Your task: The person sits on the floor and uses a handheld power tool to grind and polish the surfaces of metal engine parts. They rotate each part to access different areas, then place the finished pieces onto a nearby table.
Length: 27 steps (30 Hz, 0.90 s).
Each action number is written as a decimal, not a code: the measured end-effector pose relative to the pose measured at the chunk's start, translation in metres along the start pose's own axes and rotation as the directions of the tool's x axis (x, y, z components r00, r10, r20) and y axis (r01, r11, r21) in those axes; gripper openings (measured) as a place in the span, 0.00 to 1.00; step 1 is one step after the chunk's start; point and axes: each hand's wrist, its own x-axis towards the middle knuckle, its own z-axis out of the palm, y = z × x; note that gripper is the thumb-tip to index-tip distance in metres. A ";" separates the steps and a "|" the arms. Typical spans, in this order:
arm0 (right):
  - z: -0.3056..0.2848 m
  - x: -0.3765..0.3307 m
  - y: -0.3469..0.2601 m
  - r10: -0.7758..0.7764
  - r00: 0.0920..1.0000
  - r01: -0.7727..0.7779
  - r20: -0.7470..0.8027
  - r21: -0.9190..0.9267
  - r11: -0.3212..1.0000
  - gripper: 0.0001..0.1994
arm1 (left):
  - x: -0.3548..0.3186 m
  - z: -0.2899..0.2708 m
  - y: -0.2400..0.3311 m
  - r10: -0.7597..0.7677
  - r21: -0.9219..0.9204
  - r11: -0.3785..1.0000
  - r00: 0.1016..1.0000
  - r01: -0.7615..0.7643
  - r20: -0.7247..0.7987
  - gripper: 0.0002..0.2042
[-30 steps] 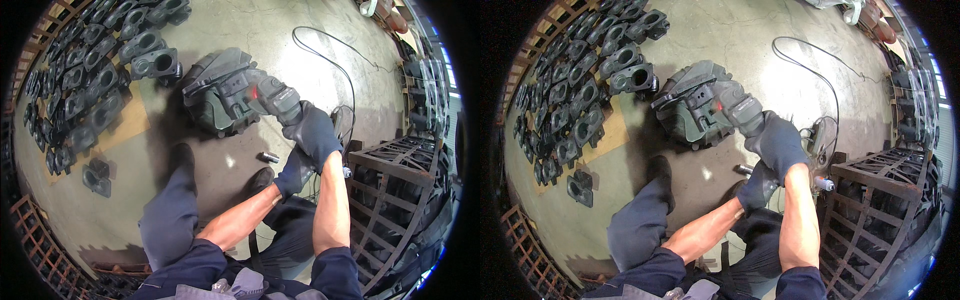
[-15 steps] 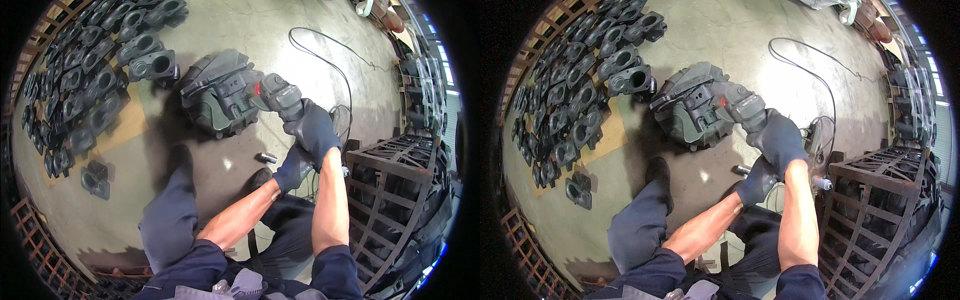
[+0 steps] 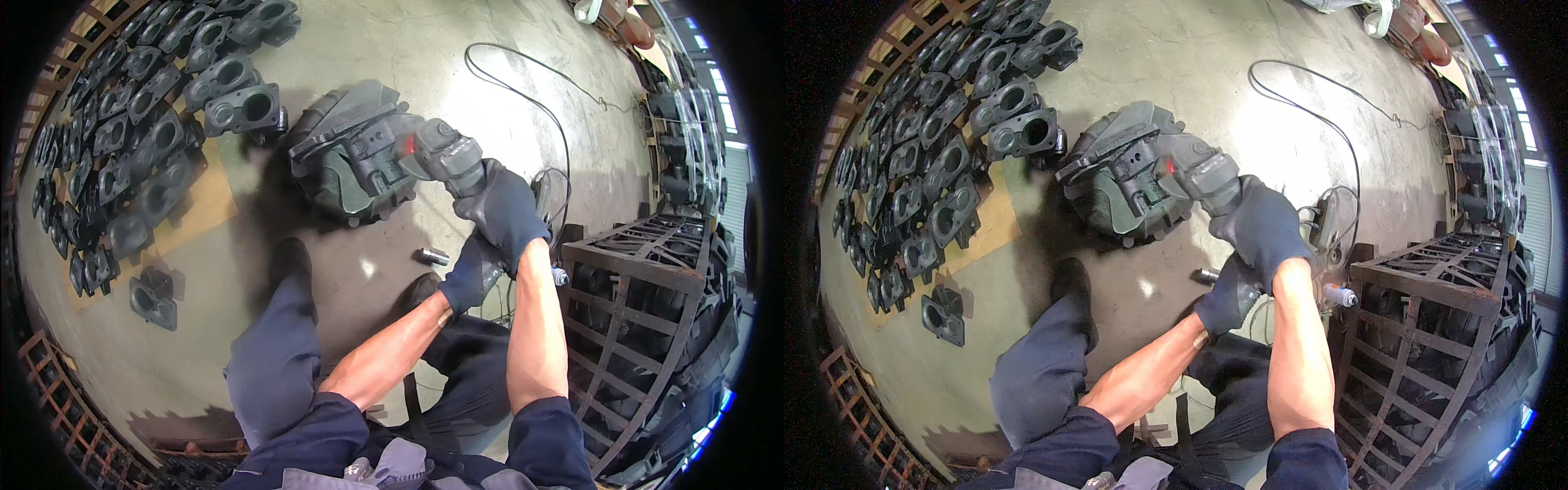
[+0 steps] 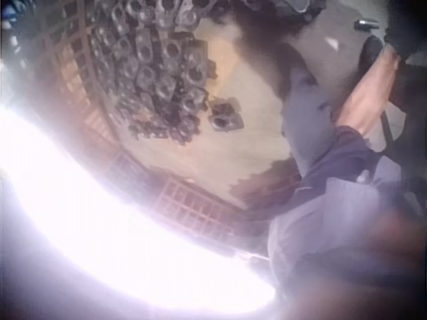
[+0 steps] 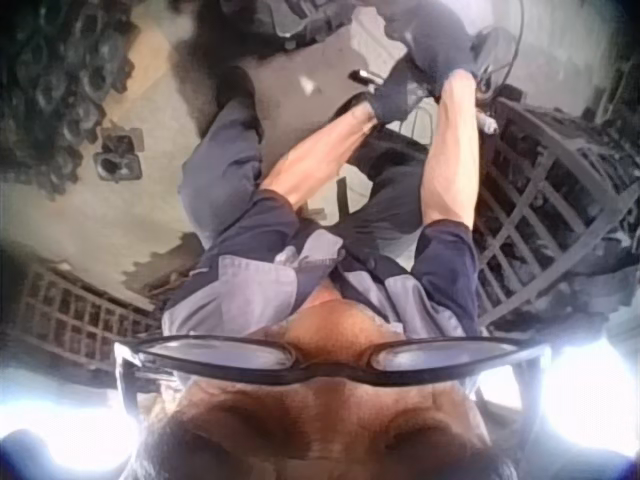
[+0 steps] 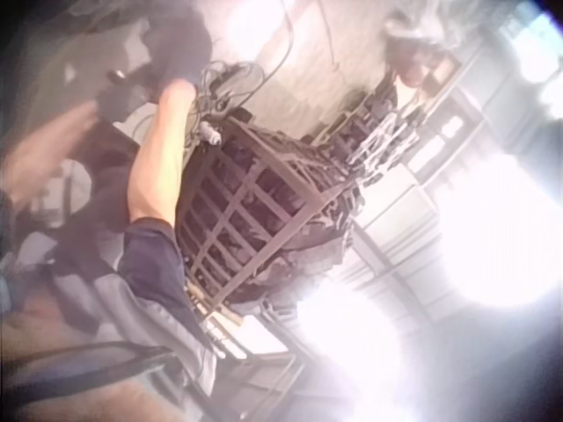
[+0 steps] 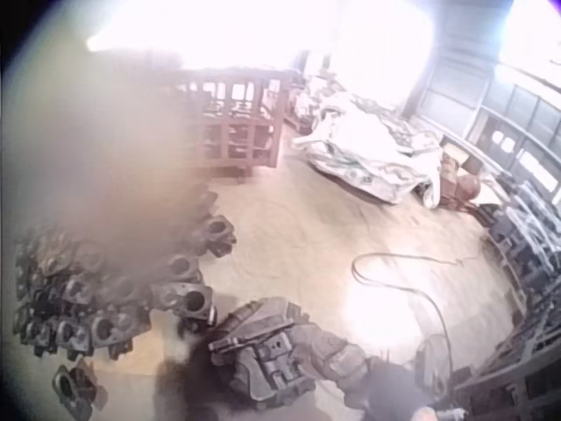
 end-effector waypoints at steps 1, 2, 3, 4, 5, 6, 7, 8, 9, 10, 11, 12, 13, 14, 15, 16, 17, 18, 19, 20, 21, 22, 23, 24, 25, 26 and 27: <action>-0.005 -0.001 -0.003 0.033 0.998 -0.033 0.045 -0.008 0.999 0.27 | 0.004 -0.002 -0.007 0.082 -0.024 0.996 0.996 -0.081 0.028 0.25; -0.007 -0.007 0.004 0.038 0.998 -0.039 0.045 0.015 0.999 0.27 | 0.008 0.011 -0.019 0.139 0.109 0.986 0.982 -0.126 -0.125 0.25; -0.004 -0.009 0.011 0.046 0.999 -0.047 0.018 0.016 0.999 0.27 | 0.007 0.015 -0.020 0.084 -0.052 0.994 0.989 -0.091 -0.121 0.25; -0.002 -0.010 0.016 0.055 0.998 -0.055 -0.010 0.017 0.998 0.27 | 0.007 0.019 -0.020 0.066 -0.113 0.991 0.993 -0.077 -0.103 0.25; -0.003 -0.012 0.020 0.099 0.995 -0.098 -0.006 0.047 0.994 0.27 | 0.007 0.022 -0.019 0.050 -0.174 0.983 0.995 -0.064 -0.087 0.25; -0.009 -0.014 0.019 0.143 0.990 -0.142 -0.004 0.077 0.987 0.27 | 0.011 0.025 -0.018 0.069 -0.138 0.988 0.996 -0.077 -0.061 0.25; -0.013 -0.016 0.019 0.186 0.983 -0.184 -0.002 0.107 0.977 0.27 | 0.012 0.027 -0.018 0.068 -0.147 0.986 0.997 -0.074 -0.049 0.26; -0.012 -0.017 0.023 0.161 0.987 -0.159 -0.014 0.091 0.983 0.27 | 0.011 0.028 -0.018 0.065 -0.155 0.986 0.997 -0.070 -0.036 0.26; -0.009 -0.018 0.028 0.141 0.990 -0.138 -0.026 0.076 0.987 0.26 | 0.009 0.030 -0.020 0.038 -0.209 0.977 0.999 -0.044 -0.035 0.26; -0.008 -0.019 0.031 0.120 0.992 -0.117 -0.037 0.061 0.991 0.26 | 0.008 0.030 -0.021 0.021 -0.242 0.970 0.999 -0.029 -0.034 0.26; -0.008 -0.018 0.032 0.107 0.994 -0.105 -0.031 0.060 0.993 0.26 | 0.008 0.029 -0.022 0.007 -0.277 0.961 0.999 -0.016 -0.034 0.26; -0.008 -0.018 0.027 0.093 0.995 -0.091 -0.025 0.065 0.994 0.26 | 0.007 0.026 -0.023 0.003 -0.286 0.958 0.999 -0.013 -0.036 0.26; -0.007 -0.018 0.023 0.079 0.997 -0.077 -0.020 0.069 0.995 0.25 | 0.006 0.023 -0.024 -0.001 -0.296 0.955 0.999 -0.011 -0.039 0.26; -0.006 -0.019 0.022 0.076 0.997 -0.075 -0.010 0.066 0.995 0.25 | 0.005 0.022 -0.026 0.026 -0.238 0.971 0.998 -0.038 -0.056 0.26; -0.006 -0.018 0.020 0.068 0.998 -0.068 0.002 0.061 0.996 0.25 | 0.005 0.022 -0.027 0.057 -0.179 0.981 0.996 -0.070 -0.074 0.25; -0.007 -0.018 0.015 0.060 0.998 -0.060 0.014 0.056 0.997 0.25 | 0.005 0.021 -0.026 0.048 -0.221 0.973 0.996 -0.064 -0.079 0.25; -0.009 -0.020 0.009 0.071 0.997 -0.071 0.017 0.032 0.997 0.25 | 0.006 0.019 -0.026 0.040 -0.262 0.963 0.996 -0.060 -0.084 0.25; -0.007 -0.019 0.009 0.054 0.998 -0.054 0.023 0.038 0.998 0.26 | 0.004 0.020 -0.020 0.012 -0.302 0.952 0.995 -0.042 -0.100 0.25; -0.005 -0.017 0.010 0.037 0.999 -0.038 0.027 0.043 0.998 0.27 | 0.001 0.023 -0.013 -0.017 -0.343 0.939 0.993 -0.024 -0.116 0.25; -0.003 -0.016 0.011 0.020 0.999 -0.021 0.032 0.049 0.999 0.28 | -0.001 0.024 -0.009 -0.035 -0.351 0.936 0.991 -0.011 -0.127 0.25; -0.003 -0.015 0.009 0.025 0.999 -0.026 0.030 0.031 0.999 0.28 | -0.003 0.026 -0.005 -0.052 -0.362 0.932 0.989 0.000 -0.135 0.25; -0.003 -0.014 0.008 0.031 0.999 -0.031 0.027 0.012 0.999 0.28 | -0.004 0.027 -0.003 -0.059 -0.341 0.940 0.988 0.007 -0.140 0.24; -0.004 -0.015 0.008 0.037 0.999 -0.037 0.025 -0.007 0.999 0.28 | -0.004 0.026 -0.004 -0.042 -0.264 0.964 0.990 0.006 -0.131 0.25; -0.003 -0.014 0.009 0.047 0.999 -0.047 0.011 -0.019 0.999 0.27 | -0.003 0.025 -0.005 -0.021 -0.185 0.983 0.992 -0.003 -0.124 0.25; -0.002 -0.013 0.011 0.058 0.998 -0.058 -0.004 -0.030 0.998 0.27 | 0.000 0.020 -0.012 0.021 -0.048 0.999 0.995 -0.026 -0.098 0.25; -0.002 -0.013 0.012 0.068 0.997 -0.069 -0.019 -0.042 0.997 0.26 | 0.003 0.015 -0.019 0.058 0.089 0.995 0.996 -0.052 -0.066 0.25; -0.003 -0.013 0.012 0.066 0.998 -0.067 -0.017 -0.043 0.997 0.26 | 0.008 0.010 -0.030 0.107 0.109 0.989 0.992 -0.100 -0.060 0.25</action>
